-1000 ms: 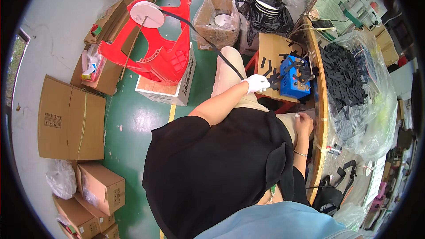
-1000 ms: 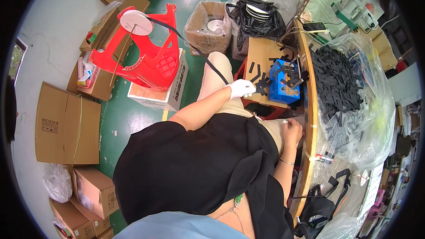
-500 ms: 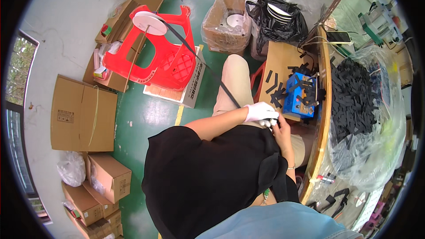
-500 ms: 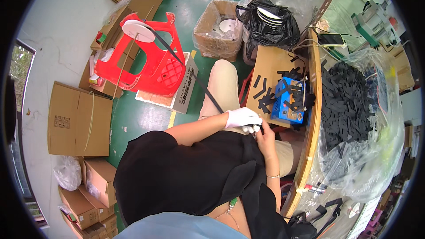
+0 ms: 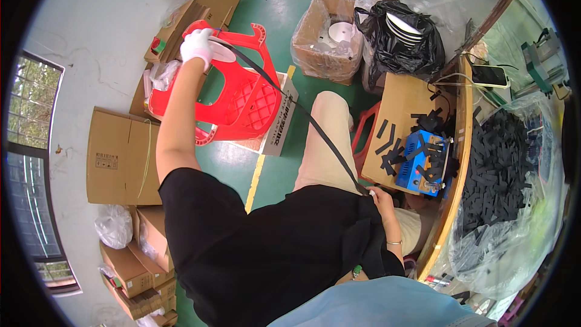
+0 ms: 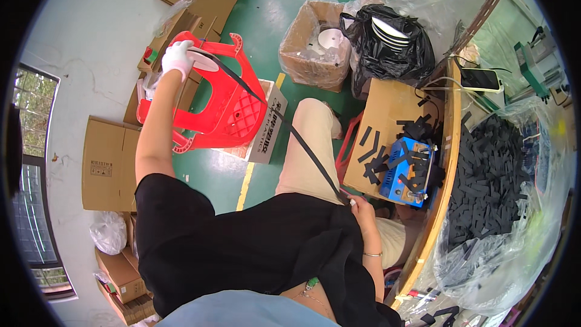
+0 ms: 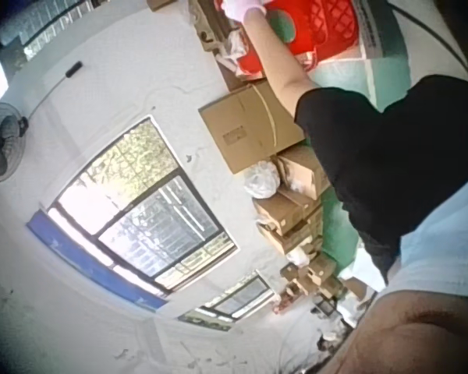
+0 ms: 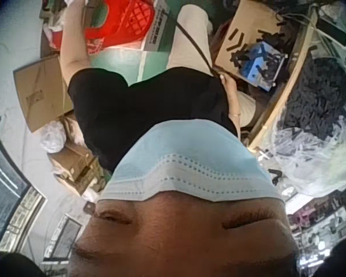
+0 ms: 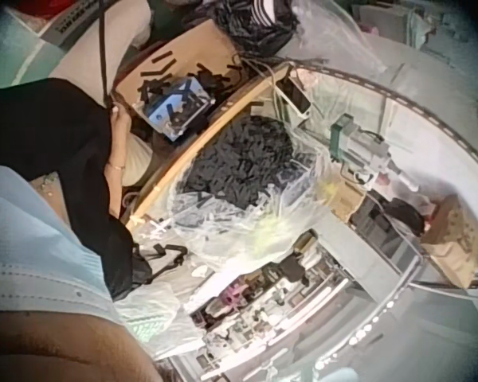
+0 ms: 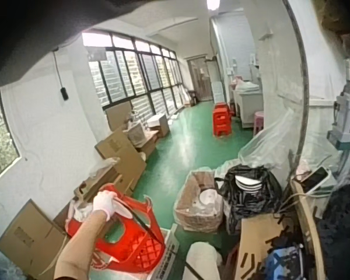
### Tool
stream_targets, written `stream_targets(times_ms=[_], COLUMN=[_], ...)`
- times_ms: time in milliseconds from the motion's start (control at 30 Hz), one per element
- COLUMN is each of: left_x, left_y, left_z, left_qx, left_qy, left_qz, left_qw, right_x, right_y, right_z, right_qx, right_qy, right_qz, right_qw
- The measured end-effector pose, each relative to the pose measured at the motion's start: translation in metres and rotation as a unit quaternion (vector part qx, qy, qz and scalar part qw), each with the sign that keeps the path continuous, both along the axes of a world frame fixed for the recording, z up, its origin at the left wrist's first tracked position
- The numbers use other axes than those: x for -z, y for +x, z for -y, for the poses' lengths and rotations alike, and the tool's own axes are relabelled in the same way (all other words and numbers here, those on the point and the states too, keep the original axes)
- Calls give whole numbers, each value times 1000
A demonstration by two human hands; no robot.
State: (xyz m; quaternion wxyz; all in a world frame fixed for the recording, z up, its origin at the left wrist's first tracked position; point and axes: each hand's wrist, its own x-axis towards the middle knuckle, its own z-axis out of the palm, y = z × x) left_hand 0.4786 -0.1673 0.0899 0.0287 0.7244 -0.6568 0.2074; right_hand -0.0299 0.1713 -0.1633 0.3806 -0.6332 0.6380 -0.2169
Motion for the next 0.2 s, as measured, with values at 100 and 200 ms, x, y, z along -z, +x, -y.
stream_targets(times_ms=[100, 200], left_x=[9, 11], left_y=[27, 37], left_z=[22, 33], left_qx=[-39, -38], left_qy=[105, 128], left_qz=[21, 84], left_qw=[994, 987], right_x=[19, 43], right_y=[-4, -11], right_z=[-4, -9], right_qx=[36, 12], right_qy=[63, 63], right_qz=[78, 76], right_qw=[994, 995])
